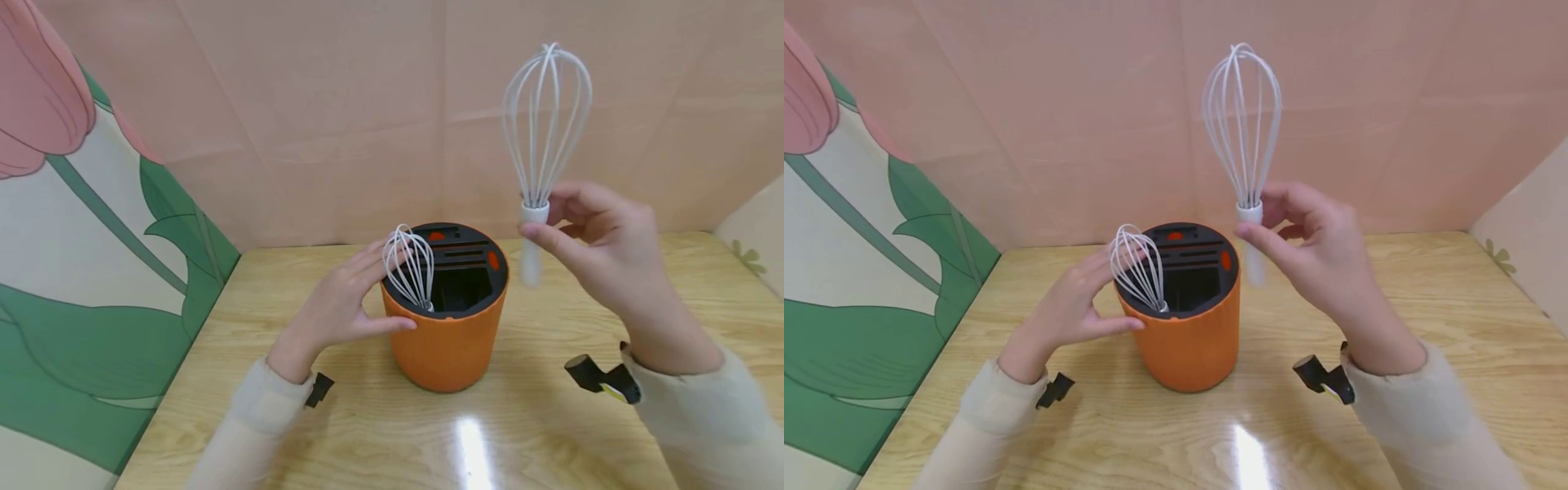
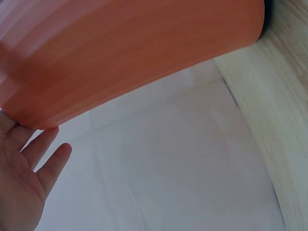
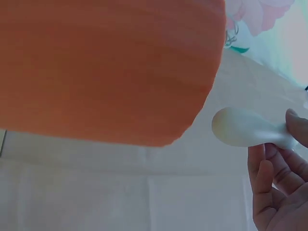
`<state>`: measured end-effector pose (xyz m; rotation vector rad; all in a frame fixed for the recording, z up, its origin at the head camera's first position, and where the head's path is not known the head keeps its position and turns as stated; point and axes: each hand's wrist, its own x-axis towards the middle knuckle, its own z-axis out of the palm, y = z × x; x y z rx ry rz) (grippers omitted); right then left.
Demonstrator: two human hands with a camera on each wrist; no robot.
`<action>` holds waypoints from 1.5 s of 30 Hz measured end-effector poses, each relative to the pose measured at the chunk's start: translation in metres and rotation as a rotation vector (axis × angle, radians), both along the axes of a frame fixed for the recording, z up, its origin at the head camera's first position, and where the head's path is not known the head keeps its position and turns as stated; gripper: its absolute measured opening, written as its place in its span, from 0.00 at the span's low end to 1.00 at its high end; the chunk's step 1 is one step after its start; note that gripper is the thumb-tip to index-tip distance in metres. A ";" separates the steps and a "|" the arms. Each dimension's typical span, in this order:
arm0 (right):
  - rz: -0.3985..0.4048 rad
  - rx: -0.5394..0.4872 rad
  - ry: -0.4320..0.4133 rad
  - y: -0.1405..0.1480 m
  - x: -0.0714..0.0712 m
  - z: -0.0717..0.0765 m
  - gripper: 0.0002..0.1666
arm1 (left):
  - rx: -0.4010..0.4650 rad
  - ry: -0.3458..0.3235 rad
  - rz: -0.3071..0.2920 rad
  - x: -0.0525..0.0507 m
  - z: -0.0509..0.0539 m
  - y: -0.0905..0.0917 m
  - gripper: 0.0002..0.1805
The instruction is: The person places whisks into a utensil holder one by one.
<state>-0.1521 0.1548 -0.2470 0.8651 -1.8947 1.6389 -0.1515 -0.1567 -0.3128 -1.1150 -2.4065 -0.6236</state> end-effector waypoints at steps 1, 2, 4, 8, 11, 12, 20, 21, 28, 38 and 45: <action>0.045 -0.049 -0.002 -0.002 0.001 0.001 0.14 | -0.001 -0.003 0.002 0.000 0.000 0.000 0.51; 0.086 -0.093 -0.003 -0.004 0.001 0.002 0.14 | -0.003 -0.004 0.004 0.000 0.000 0.000 0.51; 0.121 -0.128 -0.003 -0.009 0.004 0.005 0.14 | -0.003 -0.001 -0.001 0.000 0.000 0.000 0.51; 0.156 -0.139 -0.017 -0.017 0.005 0.007 0.14 | 0.000 0.004 -0.011 0.000 0.000 0.000 0.50; 0.151 -0.093 -0.035 -0.024 0.006 0.007 0.14 | 0.000 -0.002 -0.004 0.000 0.000 0.000 0.51; 0.151 -0.074 -0.041 -0.027 0.007 0.006 0.14 | -0.001 -0.004 -0.001 0.000 0.000 0.000 0.51; -0.029 0.312 -0.017 -0.035 0.012 -0.006 0.16 | 0.009 0.008 -0.003 0.000 -0.001 0.000 0.50; -0.026 0.340 -0.014 -0.036 0.013 -0.008 0.16 | 0.010 0.009 -0.005 0.000 -0.001 -0.001 0.50; 0.040 0.439 0.017 -0.035 0.011 -0.019 0.17 | 0.004 0.013 -0.003 -0.001 -0.001 -0.001 0.51; 0.067 0.541 0.047 -0.028 0.011 -0.024 0.16 | 0.005 0.016 -0.006 0.000 0.001 0.000 0.51; 0.081 0.632 0.074 -0.025 0.012 -0.024 0.19 | 0.006 0.029 -0.009 0.000 0.002 0.000 0.49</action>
